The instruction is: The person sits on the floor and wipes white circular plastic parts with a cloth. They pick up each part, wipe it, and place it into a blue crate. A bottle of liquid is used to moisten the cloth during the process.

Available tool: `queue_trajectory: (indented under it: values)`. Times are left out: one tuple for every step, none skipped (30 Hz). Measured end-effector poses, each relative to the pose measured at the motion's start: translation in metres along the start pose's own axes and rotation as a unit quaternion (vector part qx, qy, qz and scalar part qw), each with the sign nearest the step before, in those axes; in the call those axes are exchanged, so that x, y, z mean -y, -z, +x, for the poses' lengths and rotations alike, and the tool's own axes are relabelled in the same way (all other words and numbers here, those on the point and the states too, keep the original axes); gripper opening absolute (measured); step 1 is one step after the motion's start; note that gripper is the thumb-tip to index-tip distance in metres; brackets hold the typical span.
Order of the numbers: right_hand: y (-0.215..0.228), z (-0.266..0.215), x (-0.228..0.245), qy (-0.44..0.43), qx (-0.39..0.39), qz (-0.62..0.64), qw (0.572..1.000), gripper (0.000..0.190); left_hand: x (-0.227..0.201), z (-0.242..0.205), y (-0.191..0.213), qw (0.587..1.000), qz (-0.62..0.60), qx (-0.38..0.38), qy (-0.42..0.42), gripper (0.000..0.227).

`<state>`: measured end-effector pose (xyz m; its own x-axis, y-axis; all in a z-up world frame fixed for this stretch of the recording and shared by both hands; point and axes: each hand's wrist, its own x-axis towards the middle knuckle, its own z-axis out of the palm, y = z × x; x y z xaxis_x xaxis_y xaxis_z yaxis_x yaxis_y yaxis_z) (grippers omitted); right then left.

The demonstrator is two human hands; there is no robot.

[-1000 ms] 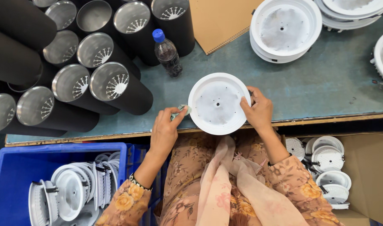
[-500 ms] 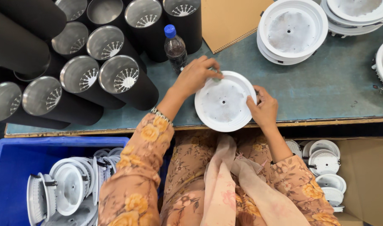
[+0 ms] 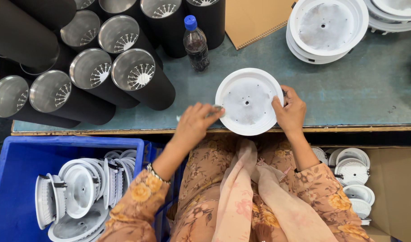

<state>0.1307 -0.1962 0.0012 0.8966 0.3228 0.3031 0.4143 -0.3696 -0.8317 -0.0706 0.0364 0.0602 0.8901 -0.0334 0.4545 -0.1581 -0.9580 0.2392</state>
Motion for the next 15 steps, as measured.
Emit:
queue_trajectory:
  values:
    - [0.000, 0.000, 0.000, 0.008, 0.000, 0.007, 1.000, 0.031, -0.008, -0.006, -0.001, 1.000, 0.007, -0.005, -0.010, 0.050]
    - [-0.001, -0.001, 0.001, 0.017, -0.001, 0.014, 1.000, 0.031, -0.014, -0.010, -0.001, 1.000, 0.014, -0.009, -0.019, 0.052]
    - [0.000, -0.001, 0.001, 0.014, -0.001, 0.012, 1.000, 0.032, -0.019, -0.014, -0.002, 1.000, 0.014, -0.011, -0.022, 0.049]
    - [0.000, -0.002, 0.001, 0.011, -0.001, 0.011, 1.000, 0.032, -0.025, -0.017, -0.003, 1.000, 0.013, -0.013, -0.024, 0.046]
    - [0.000, -0.002, 0.001, 0.009, 0.000, 0.009, 1.000, 0.032, -0.030, -0.019, -0.004, 0.999, 0.013, -0.015, -0.026, 0.043]
    - [0.000, -0.002, 0.001, 0.003, 0.003, 0.004, 1.000, 0.032, -0.034, -0.020, -0.006, 0.999, 0.021, -0.009, -0.028, 0.043]
    - [0.000, -0.002, 0.001, -0.003, 0.006, -0.001, 1.000, 0.033, -0.039, -0.020, -0.008, 0.999, 0.029, -0.003, -0.031, 0.043]
    - [0.001, -0.001, 0.002, -0.009, 0.008, -0.006, 1.000, 0.033, -0.044, -0.019, -0.009, 0.999, 0.037, 0.002, -0.034, 0.043]
    - [0.001, -0.001, 0.002, 0.001, 0.007, -0.006, 1.000, 0.033, -0.049, -0.018, -0.010, 0.999, 0.032, 0.004, -0.038, 0.042]
    - [0.001, 0.000, 0.002, 0.012, 0.006, -0.005, 1.000, 0.034, -0.055, -0.016, -0.011, 0.999, 0.027, 0.006, -0.041, 0.041]
    - [0.002, -0.001, 0.001, 0.020, 0.003, -0.006, 1.000, 0.034, -0.060, -0.014, -0.013, 0.999, 0.019, 0.010, -0.047, 0.041]
    - [0.002, -0.001, 0.001, 0.023, 0.004, 0.004, 1.000, 0.033, -0.064, -0.011, -0.015, 0.998, 0.020, 0.010, -0.053, 0.039]
    - [0.002, -0.001, 0.000, 0.025, 0.003, 0.014, 1.000, 0.033, -0.068, -0.007, -0.017, 0.998, 0.019, 0.010, -0.062, 0.038]
    - [0.002, -0.001, -0.001, 0.028, 0.002, 0.024, 0.999, 0.033, -0.072, -0.004, -0.020, 0.997, 0.019, 0.010, -0.070, 0.037]
    - [0.003, 0.001, -0.001, 0.009, 0.011, 0.020, 1.000, 0.032, -0.075, 0.001, -0.022, 0.997, 0.011, 0.015, -0.076, 0.035]
